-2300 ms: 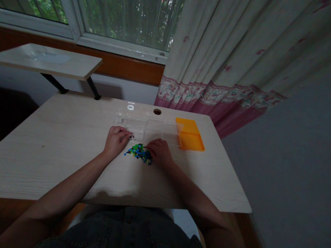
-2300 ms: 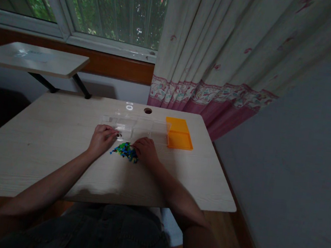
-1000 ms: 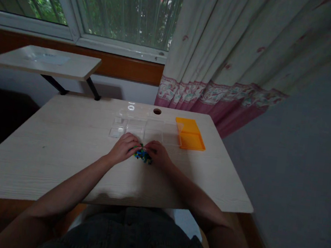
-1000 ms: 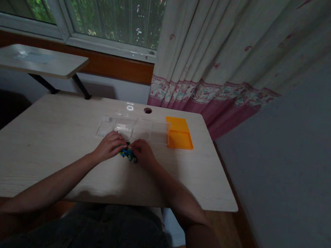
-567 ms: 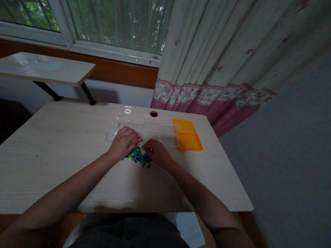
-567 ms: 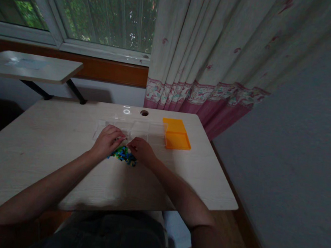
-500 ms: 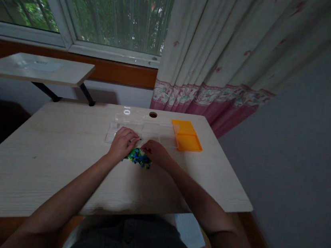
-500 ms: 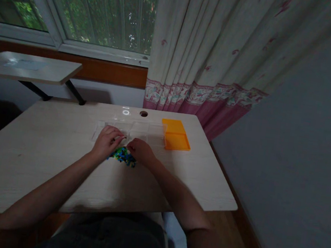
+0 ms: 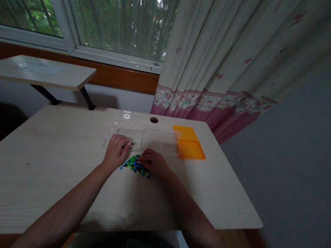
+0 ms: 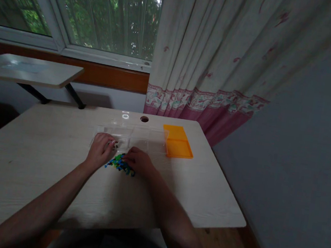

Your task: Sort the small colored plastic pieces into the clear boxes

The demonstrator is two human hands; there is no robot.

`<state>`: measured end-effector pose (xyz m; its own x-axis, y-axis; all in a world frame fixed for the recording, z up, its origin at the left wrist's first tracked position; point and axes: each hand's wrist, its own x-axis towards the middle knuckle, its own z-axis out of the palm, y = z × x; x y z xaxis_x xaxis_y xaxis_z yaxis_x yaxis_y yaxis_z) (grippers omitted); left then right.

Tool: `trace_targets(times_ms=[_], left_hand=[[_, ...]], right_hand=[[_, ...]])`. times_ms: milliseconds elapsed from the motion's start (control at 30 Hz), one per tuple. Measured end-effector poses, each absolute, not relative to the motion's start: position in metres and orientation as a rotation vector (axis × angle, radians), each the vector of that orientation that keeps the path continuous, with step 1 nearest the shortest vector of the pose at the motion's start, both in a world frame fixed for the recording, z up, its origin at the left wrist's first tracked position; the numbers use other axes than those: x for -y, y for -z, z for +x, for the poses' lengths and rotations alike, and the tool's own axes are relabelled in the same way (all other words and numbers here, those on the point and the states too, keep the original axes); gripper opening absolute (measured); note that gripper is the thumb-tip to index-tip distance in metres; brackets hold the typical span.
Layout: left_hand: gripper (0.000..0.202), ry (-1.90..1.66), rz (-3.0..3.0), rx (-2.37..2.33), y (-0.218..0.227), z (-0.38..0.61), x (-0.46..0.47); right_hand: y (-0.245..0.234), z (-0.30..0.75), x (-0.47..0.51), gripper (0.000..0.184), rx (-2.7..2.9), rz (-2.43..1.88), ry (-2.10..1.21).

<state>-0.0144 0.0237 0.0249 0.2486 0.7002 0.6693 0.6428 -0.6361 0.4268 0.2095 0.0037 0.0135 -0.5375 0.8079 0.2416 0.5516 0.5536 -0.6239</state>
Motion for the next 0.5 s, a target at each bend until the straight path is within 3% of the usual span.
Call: trace_targets(times_ms=[500], left_hand=[[0.015, -1.397, 2.439, -1.312, -0.018, -0.013, -0.025]], right_hand=[[-0.001, 0.214, -0.01, 0.017, 2.272, -1.115, -0.703]])
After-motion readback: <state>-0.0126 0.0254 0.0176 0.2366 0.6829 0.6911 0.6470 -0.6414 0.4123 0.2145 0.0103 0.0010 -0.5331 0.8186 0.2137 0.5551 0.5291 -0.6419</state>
